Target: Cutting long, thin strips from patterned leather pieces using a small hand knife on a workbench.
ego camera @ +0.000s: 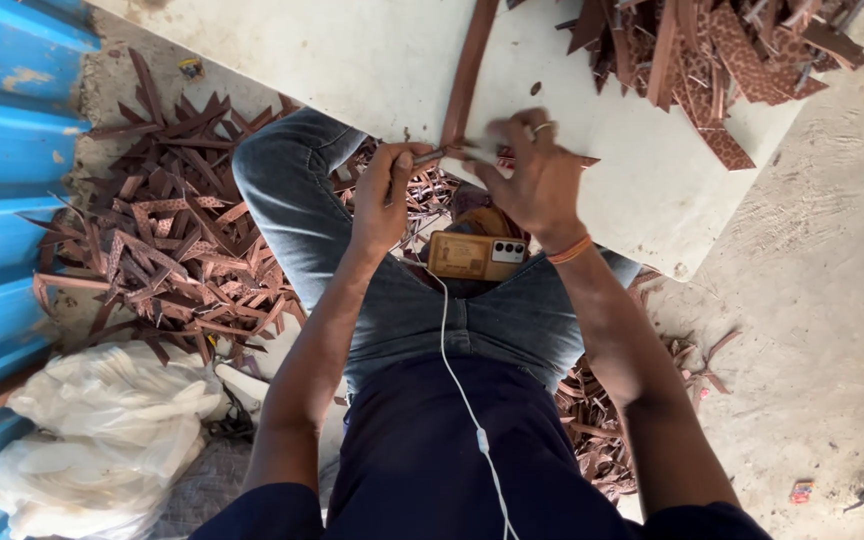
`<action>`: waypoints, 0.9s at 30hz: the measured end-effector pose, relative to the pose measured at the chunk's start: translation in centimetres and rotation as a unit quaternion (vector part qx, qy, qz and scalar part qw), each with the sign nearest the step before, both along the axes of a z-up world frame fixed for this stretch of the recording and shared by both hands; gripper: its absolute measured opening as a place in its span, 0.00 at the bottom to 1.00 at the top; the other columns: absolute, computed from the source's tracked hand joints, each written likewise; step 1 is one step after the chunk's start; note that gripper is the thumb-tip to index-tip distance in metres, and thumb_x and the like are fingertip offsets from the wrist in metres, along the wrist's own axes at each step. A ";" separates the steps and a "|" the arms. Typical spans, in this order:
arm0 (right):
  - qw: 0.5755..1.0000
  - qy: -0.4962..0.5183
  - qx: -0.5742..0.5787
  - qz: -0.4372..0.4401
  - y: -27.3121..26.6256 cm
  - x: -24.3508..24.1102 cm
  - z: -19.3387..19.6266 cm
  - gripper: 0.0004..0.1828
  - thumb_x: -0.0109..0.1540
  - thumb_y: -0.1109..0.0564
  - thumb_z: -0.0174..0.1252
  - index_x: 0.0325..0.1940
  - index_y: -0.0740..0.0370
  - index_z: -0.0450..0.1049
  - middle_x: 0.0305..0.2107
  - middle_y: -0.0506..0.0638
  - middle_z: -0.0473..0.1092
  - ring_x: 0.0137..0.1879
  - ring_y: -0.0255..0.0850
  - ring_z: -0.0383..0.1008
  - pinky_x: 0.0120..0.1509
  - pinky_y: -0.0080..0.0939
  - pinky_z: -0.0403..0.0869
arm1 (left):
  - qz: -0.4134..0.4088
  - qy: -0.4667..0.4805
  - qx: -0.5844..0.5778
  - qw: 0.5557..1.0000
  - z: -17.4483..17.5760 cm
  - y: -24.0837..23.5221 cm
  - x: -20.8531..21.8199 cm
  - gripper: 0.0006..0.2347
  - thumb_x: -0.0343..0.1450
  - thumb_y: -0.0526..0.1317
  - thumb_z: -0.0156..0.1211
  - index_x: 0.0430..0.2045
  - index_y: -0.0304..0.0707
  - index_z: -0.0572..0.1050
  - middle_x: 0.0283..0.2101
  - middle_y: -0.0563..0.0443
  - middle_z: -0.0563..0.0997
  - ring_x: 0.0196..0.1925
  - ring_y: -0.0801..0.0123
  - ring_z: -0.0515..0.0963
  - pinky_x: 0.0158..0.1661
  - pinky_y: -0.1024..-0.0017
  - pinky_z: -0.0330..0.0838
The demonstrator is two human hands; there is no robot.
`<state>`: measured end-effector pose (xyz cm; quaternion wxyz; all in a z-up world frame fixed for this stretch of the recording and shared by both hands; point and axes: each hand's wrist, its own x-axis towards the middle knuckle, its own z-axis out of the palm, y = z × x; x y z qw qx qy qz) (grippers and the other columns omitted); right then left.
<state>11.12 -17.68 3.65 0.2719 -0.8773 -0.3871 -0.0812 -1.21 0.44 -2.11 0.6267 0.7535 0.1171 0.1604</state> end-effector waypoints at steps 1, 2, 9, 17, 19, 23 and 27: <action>1.000 -0.001 -0.001 -0.003 -0.8 -0.1 -0.4 0.21 0.57 0.44 0.72 0.43 0.61 0.76 0.36 0.59 0.74 0.24 0.41 0.73 0.21 0.38 0.68 | -0.003 -0.001 -0.001 1.000 -1.3 -0.1 -0.2 0.10 0.84 0.36 0.43 0.47 0.28 0.74 0.44 0.41 0.84 0.50 0.64 0.86 0.48 0.70 0.80; 0.999 0.035 -0.004 0.030 -1.3 -0.1 -0.8 0.16 0.57 0.52 0.70 0.43 0.60 0.75 0.34 0.55 0.75 0.28 0.43 0.74 0.27 0.41 0.70 | 0.009 0.063 0.029 0.998 -2.5 0.1 -0.3 0.10 0.82 0.35 0.46 0.46 0.30 0.76 0.42 0.41 0.86 0.39 0.59 0.82 0.38 0.66 0.76; 0.987 0.161 -0.004 -0.010 -3.7 0.2 1.2 0.11 0.63 0.53 0.70 0.35 0.59 0.76 0.20 0.49 0.74 0.21 0.41 0.72 0.25 0.45 0.67 | 0.168 -0.007 0.016 0.986 -3.4 8.9 -7.1 0.10 0.83 0.30 0.41 0.40 0.28 0.74 0.44 0.37 0.84 0.42 0.58 0.90 0.37 0.66 0.85; 0.963 0.199 0.124 0.133 4.4 -7.0 4.9 0.19 0.60 0.59 0.64 0.56 0.53 0.78 0.44 0.51 0.78 0.44 0.45 0.82 0.47 0.42 0.80 | 0.102 0.193 -0.001 0.976 -8.6 3.3 -9.3 0.06 0.79 0.34 0.54 0.41 0.29 0.77 0.39 0.39 0.84 0.38 0.52 0.86 0.38 0.59 0.85; 0.959 0.181 0.113 0.189 6.6 -8.6 8.1 0.27 0.59 0.59 0.64 0.63 0.49 0.76 0.48 0.50 0.77 0.47 0.47 0.81 0.49 0.46 0.80 | 0.060 0.172 0.048 0.982 -9.3 2.0 -8.7 0.06 0.78 0.33 0.54 0.41 0.30 0.78 0.39 0.39 0.84 0.39 0.52 0.86 0.39 0.58 0.84; 0.945 0.182 0.172 0.210 5.4 -7.0 10.4 0.31 0.56 0.56 0.65 0.65 0.49 0.73 0.48 0.52 0.77 0.47 0.48 0.81 0.50 0.45 0.79 | -0.064 0.085 0.246 0.964 -10.0 0.3 -7.9 0.07 0.73 0.31 0.55 0.40 0.34 0.80 0.43 0.41 0.84 0.46 0.49 0.84 0.45 0.54 0.80; 0.914 0.366 0.174 0.032 -1.3 -3.9 2.2 0.22 0.57 0.66 0.57 0.56 0.58 0.78 0.38 0.52 0.79 0.39 0.39 0.82 0.45 0.38 0.80 | -0.190 0.239 0.096 0.947 2.6 -2.1 -10.9 0.05 0.71 0.34 0.59 0.34 0.37 0.82 0.37 0.45 0.85 0.38 0.55 0.84 0.38 0.61 0.78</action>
